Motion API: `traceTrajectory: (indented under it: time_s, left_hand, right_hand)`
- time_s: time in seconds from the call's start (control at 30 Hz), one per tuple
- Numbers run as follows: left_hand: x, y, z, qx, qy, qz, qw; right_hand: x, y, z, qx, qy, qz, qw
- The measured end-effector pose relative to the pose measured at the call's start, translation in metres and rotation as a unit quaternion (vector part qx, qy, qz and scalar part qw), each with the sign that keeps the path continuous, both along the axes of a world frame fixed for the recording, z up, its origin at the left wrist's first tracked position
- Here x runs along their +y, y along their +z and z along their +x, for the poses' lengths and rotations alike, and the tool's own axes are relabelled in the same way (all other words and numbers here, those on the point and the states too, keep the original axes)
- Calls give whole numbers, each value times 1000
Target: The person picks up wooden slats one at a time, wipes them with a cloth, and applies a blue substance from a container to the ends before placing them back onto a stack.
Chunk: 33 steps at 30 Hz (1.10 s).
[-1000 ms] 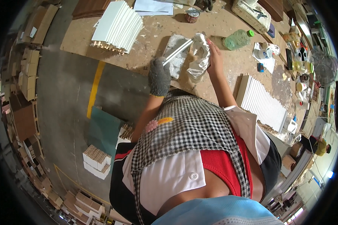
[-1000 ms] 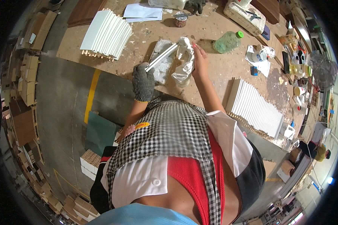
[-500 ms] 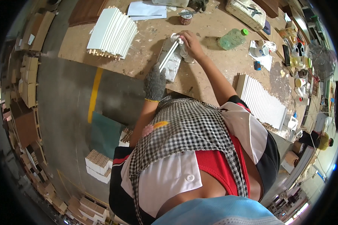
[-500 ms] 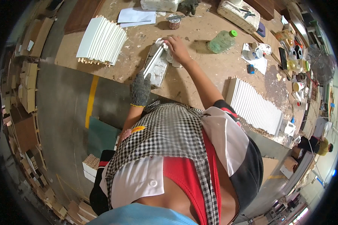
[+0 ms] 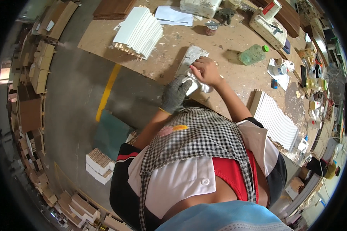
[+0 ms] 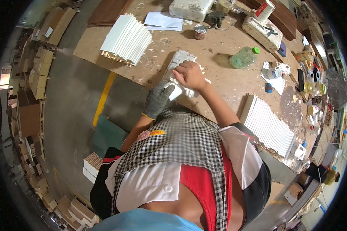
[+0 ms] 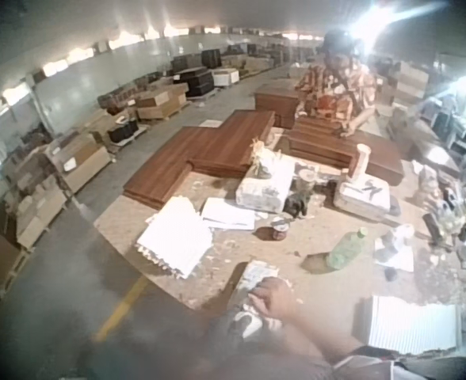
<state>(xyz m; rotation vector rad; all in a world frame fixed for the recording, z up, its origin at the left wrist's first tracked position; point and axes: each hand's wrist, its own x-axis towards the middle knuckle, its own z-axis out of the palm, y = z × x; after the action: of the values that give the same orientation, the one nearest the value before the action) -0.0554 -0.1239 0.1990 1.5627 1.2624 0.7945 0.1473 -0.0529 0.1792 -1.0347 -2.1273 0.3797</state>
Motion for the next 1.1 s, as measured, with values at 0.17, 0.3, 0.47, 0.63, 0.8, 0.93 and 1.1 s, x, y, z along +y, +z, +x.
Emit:
traceTrajectory:
  time_s: [0.17,0.3,0.47,0.63,0.8,0.93,1.1]
  left_hand:
    - [20,8,-43,-31,-240,17,970]
    - [19,26,-43,-4,-306,75,949]
    - [18,73,-89,-270,-230,-320,878]
    - [87,118,-100,143,-38,335,930]
    - [191,95,-145,452,89,247,852]
    - [205,78,-142,451,99,193,866]
    - [214,77,-140,386,90,191,898]
  right_hand:
    - [-9,51,-6,-54,52,65,995]
    - [-10,80,-8,-70,88,138,984]
    - [23,58,87,70,-138,136,979]
    - [-27,0,175,448,-298,-72,840]
    - [-78,-25,164,545,-242,-160,787]
    - [-148,-19,175,752,-131,-223,606]
    - [-224,-34,177,757,-326,-285,490]
